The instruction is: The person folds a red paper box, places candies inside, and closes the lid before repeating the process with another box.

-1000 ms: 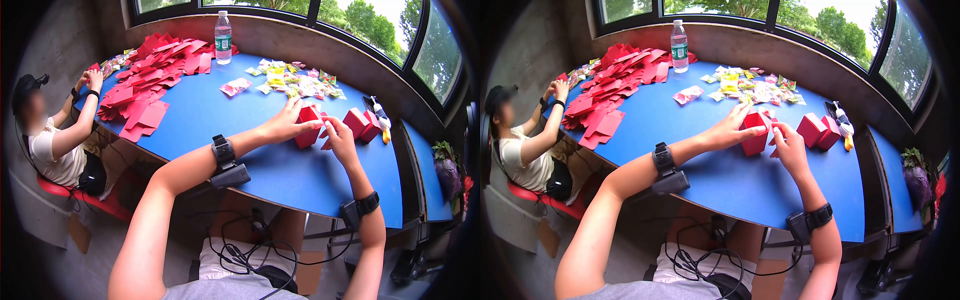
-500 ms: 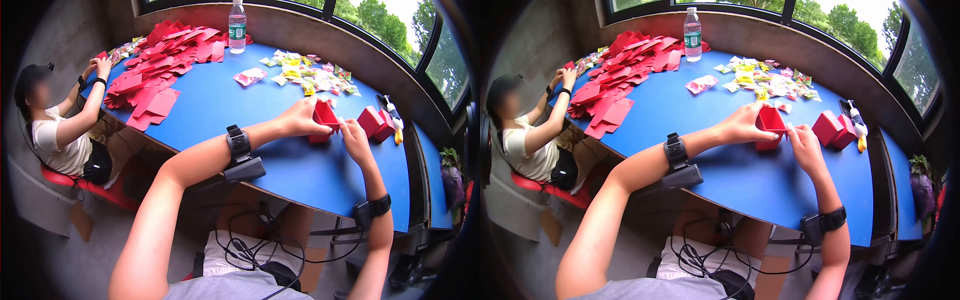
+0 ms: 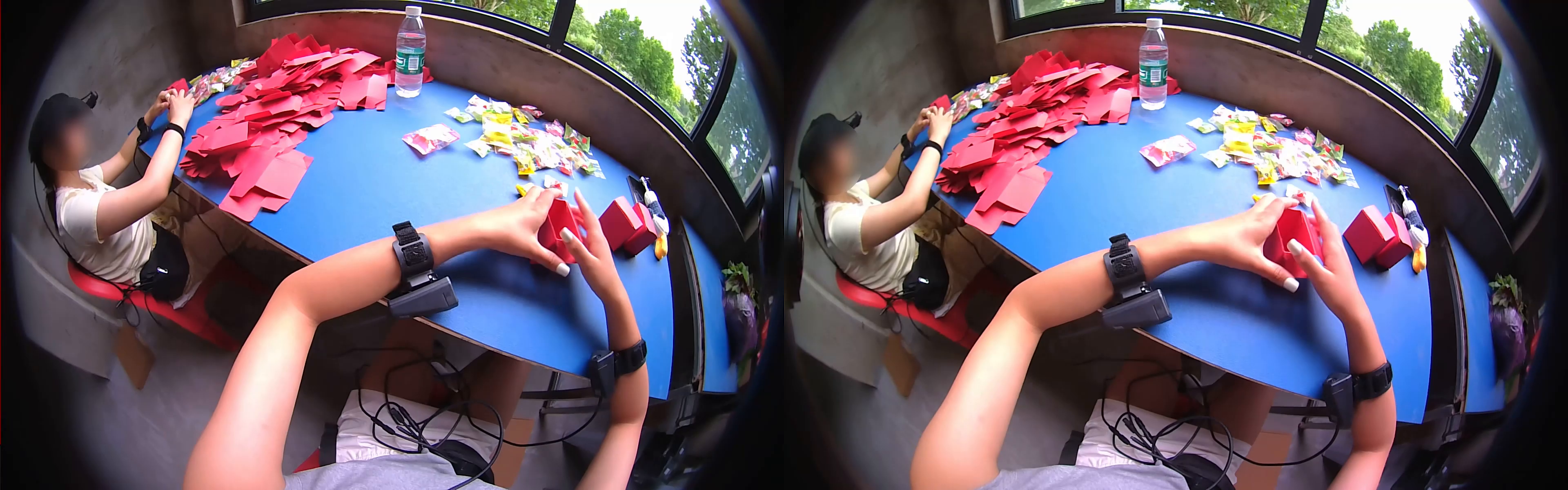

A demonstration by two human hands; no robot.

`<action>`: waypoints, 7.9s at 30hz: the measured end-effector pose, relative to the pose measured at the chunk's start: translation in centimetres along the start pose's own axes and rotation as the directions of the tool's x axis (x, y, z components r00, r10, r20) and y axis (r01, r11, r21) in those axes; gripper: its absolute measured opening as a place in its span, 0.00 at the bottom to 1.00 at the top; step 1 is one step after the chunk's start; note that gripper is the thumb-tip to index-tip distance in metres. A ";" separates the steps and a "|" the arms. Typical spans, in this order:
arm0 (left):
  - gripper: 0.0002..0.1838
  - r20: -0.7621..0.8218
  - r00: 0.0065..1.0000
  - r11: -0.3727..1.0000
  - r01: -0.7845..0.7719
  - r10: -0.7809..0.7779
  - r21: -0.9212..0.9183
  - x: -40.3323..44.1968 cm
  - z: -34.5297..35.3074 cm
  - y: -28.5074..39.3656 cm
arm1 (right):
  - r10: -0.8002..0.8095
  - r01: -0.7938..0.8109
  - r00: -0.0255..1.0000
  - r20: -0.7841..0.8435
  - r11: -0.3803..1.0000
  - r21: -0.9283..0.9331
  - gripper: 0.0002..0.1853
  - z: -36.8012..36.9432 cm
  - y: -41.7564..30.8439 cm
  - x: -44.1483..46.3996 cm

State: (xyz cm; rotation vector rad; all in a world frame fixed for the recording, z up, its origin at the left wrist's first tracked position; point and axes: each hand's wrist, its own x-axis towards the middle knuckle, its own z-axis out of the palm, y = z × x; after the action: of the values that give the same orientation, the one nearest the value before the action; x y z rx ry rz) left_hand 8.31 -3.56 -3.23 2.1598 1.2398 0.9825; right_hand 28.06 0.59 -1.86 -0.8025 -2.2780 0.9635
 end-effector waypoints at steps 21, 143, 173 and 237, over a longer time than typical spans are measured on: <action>0.63 -0.574 -0.010 -0.023 1.000 -0.819 0.014 -21.5 -20.8 -4.5 | -0.294 0.239 0.936 -0.192 0.934 -0.266 0.44 0.1 -1.6 -0.5; 0.11 -0.319 0.927 0.951 -0.261 0.198 -0.167 1.1 -2.7 4.2 | -0.814 0.521 0.493 -0.308 0.560 -0.644 0.16 -1.6 -2.3 -0.9; 0.11 -0.282 0.954 0.979 -0.148 0.104 -0.139 1.2 -1.9 3.8 | -0.880 0.561 0.453 -0.141 0.404 -0.722 0.16 -1.3 -2.6 -1.3; 0.28 -0.079 0.996 0.531 -0.050 -0.032 -0.846 0.5 0.3 5.9 | -0.899 0.591 0.400 -0.176 0.400 -0.701 0.19 -1.4 -2.1 -1.4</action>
State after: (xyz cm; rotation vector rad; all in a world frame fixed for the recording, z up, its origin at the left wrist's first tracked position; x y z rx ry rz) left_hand 11.92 -5.98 0.83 1.3243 0.5346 1.3310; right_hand 29.22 -0.95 0.25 -0.0229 -1.9843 -0.3851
